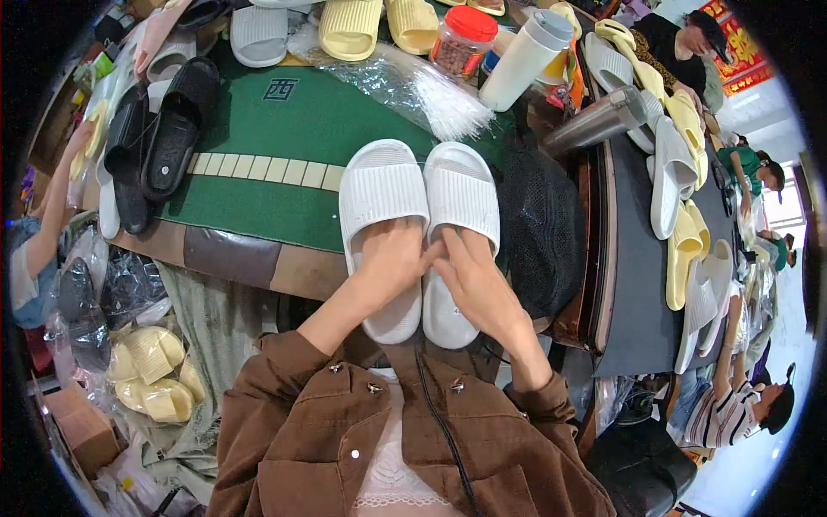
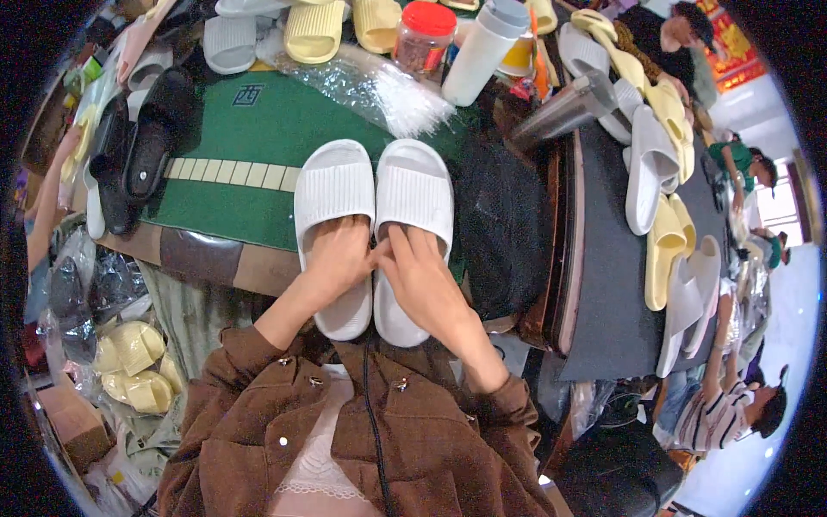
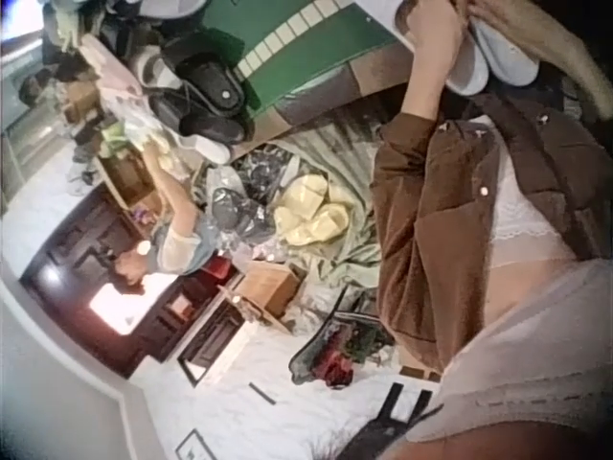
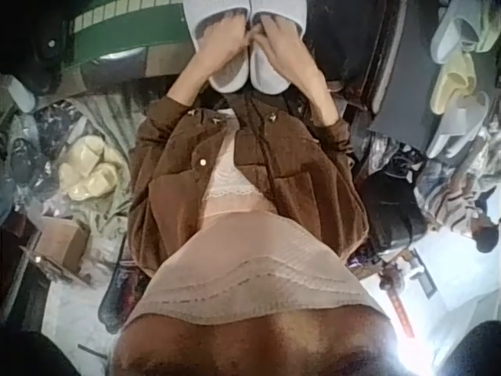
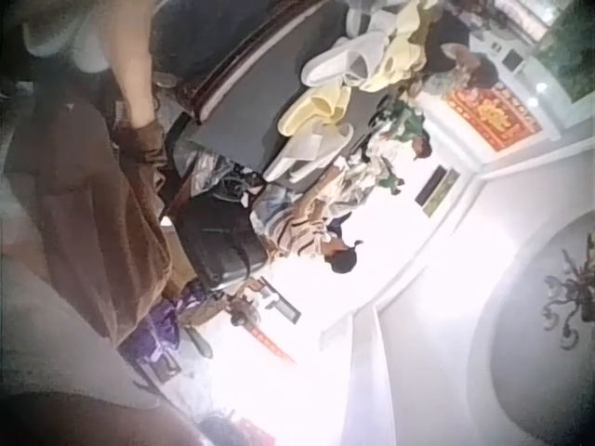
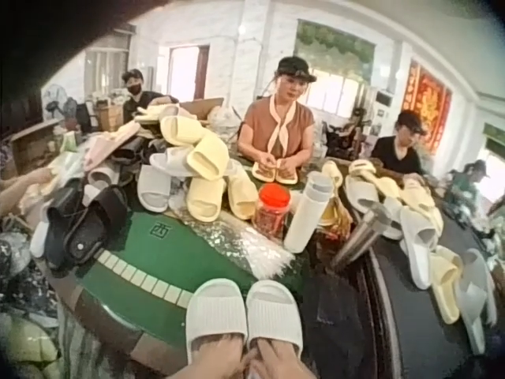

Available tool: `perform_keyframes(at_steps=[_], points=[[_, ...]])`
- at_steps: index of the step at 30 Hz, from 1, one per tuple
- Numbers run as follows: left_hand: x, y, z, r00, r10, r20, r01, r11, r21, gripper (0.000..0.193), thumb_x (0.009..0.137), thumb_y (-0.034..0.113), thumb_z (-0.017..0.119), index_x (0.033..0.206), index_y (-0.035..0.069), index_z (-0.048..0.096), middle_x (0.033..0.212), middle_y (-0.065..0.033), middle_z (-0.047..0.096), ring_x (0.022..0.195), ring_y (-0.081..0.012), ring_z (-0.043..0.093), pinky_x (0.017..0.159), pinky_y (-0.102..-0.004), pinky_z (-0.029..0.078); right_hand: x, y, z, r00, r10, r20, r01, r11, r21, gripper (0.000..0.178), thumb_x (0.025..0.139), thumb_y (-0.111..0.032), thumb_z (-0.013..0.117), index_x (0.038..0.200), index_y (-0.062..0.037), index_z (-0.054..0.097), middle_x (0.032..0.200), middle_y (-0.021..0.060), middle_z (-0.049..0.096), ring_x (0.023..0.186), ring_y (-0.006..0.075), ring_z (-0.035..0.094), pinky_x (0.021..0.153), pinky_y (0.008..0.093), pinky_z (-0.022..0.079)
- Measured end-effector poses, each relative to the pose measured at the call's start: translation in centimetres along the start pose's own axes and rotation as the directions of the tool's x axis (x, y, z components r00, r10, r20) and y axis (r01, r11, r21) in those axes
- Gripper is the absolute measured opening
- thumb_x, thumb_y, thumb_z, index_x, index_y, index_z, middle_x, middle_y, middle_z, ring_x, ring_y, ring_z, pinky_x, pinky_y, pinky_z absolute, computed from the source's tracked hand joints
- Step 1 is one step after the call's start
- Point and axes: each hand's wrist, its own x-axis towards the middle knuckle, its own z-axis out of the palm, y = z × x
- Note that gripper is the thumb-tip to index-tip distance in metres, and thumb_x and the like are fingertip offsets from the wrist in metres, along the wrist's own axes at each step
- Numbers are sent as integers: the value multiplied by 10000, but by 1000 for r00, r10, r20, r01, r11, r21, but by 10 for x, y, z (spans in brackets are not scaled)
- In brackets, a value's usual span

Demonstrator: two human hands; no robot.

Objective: Assembling and finishing various types of slippers and shoes by hand in a workshop.

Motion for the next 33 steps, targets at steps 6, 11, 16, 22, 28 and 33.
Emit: perform_keyframes(at_steps=[6, 11, 16, 22, 28, 33], points=[[-1, -2, -4, 991, -63, 118, 64, 998, -4, 482, 864, 450, 532, 909, -24, 611, 948, -263, 620, 765, -414, 632, 703, -488, 508, 29, -4, -38, 988, 80, 133, -99, 984, 145, 231, 863, -77, 568, 1080, -5, 601, 895, 163, 636, 820, 348, 622, 718, 394, 494], [2, 6, -2, 992, -61, 108, 66, 997, -43, 502, 856, 444, 530, 1008, -31, 588, 990, -268, 613, 835, -416, 624, 742, -468, 507, 80, 61, -32, 977, 133, -169, -147, 986, -72, 192, 876, -130, 563, 1024, -16, 607, 916, 181, 628, 805, 356, 635, 678, 411, 506], [1, 4, -2, 990, -100, 97, 101, 995, -3, 564, 840, 451, 560, 1062, -67, 540, 1054, -285, 579, 946, -439, 583, 824, -494, 477, 92, 79, -20, 932, 247, -265, -343, 834, -433, 198, 886, -192, 560, 988, -30, 607, 908, 179, 631, 779, 377, 638, 673, 470, 512], [1, 5, -5, 996, -61, 62, 62, 998, -21, 551, 842, 449, 560, 1056, -59, 547, 1011, -284, 593, 881, -428, 607, 748, -493, 504, 93, 89, -13, 929, 366, -55, -359, 854, -376, 226, 825, -188, 606, 1018, -87, 666, 878, 155, 674, 822, 334, 645, 731, 415, 510], [-1, 0, 2, 998, -41, 44, 41, 999, -4, 557, 846, 456, 550, 1052, -61, 548, 997, -282, 597, 866, -430, 606, 754, -492, 499, 100, 81, -13, 947, 277, -165, -268, 961, 73, 201, 844, -66, 573, 1019, -37, 668, 847, 105, 681, 729, 199, 658, 652, 302, 519], [0, 0, 2, 996, -71, 63, 73, 997, -31, 568, 850, 469, 537, 1057, -60, 548, 1005, -281, 595, 888, -434, 596, 776, -493, 486, 123, 50, -2, 959, 263, 110, -284, 854, 436, 223, 884, -4, 519, 1069, -6, 645, 805, 54, 660, 663, 97, 616, 602, 233, 510]])
